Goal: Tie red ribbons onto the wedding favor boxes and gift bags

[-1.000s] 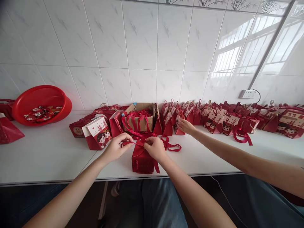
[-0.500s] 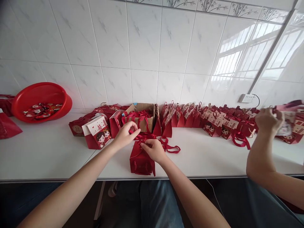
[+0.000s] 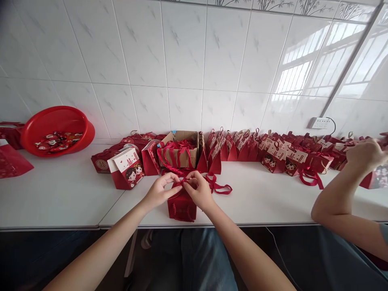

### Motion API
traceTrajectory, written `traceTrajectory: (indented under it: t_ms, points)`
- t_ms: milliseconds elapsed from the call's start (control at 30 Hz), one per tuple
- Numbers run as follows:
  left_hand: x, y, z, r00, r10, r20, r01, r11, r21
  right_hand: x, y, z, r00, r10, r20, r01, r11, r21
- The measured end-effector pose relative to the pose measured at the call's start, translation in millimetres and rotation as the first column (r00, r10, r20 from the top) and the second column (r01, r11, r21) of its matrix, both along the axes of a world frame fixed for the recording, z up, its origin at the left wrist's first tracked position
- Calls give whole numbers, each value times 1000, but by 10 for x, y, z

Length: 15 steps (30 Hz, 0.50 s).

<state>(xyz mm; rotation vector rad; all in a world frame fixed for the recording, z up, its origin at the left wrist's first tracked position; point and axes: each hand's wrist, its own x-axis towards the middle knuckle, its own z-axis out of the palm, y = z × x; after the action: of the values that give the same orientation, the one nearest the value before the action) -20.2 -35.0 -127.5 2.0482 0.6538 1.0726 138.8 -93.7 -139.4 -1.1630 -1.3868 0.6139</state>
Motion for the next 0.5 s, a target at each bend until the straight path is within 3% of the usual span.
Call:
traceTrajectory:
  t_ms: [333, 500]
  points:
    - [43, -11, -43, 999, 28, 26, -29, 998, 47, -47, -85, -21, 984, -130, 118, 119, 988, 95]
    - [47, -16, -56, 999, 40, 17, -42, 996, 75, -33, -83, -38, 967, -153, 202, 122, 980, 159]
